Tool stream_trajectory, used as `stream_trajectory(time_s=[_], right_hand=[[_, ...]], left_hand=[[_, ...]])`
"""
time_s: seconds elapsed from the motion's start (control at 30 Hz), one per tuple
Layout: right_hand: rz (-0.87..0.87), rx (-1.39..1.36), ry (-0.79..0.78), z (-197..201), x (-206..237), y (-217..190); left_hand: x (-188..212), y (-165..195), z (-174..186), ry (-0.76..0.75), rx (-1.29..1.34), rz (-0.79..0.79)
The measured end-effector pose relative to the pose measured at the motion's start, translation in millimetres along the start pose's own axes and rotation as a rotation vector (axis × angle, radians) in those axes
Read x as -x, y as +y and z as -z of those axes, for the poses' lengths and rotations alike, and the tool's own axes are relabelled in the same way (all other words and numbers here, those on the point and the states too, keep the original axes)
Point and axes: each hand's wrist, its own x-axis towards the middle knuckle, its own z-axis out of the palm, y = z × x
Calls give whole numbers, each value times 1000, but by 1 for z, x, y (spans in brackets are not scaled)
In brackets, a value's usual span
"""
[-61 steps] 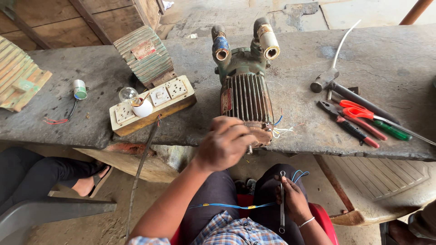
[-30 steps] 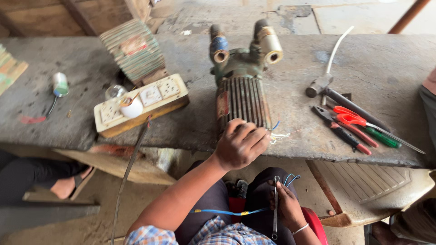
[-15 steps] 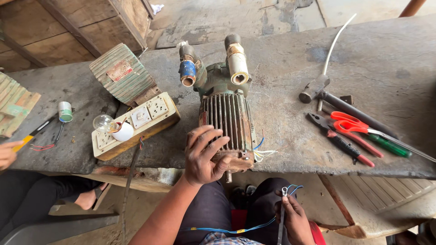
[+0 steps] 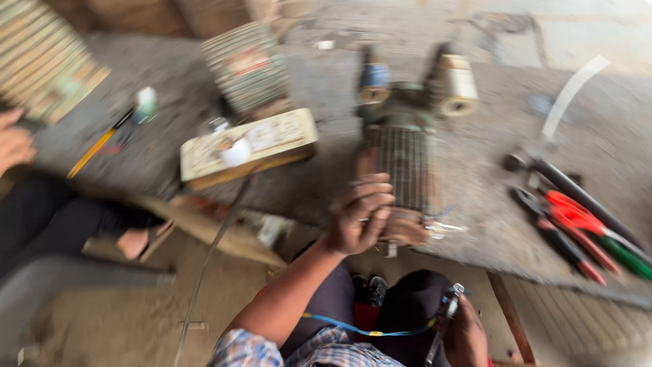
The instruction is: The person sits at a workbench and works on an electric motor with an attached pump. They strip and connect wires to the motor's terminal box, tighten fasteners using a spanner and a screwdriver, reposition the motor on the bench, and handle the motor's fan cover and pump housing while checking the assembly.
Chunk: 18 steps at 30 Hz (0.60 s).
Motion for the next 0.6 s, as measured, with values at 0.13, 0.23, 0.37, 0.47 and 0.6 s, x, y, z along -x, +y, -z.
stream_trajectory(time_s=[0.13, 0.23, 0.37, 0.47, 0.6], right_hand=[[-60, 102, 15, 13, -29, -14], [-144, 135, -61, 16, -48, -21], [-259, -51, -333, 19, -67, -32], [-317, -252, -552, 21, -71, -36], [-325, -340, -635, 23, -67, -44]], left_hand=[[25, -6, 3, -9, 23, 8], [38, -18, 3, -54, 34, -7], [46, -38, -2, -170, -60, -70], [47, -46, -10, -189, -85, -114], [45, -43, -17, -177, -107, -163]])
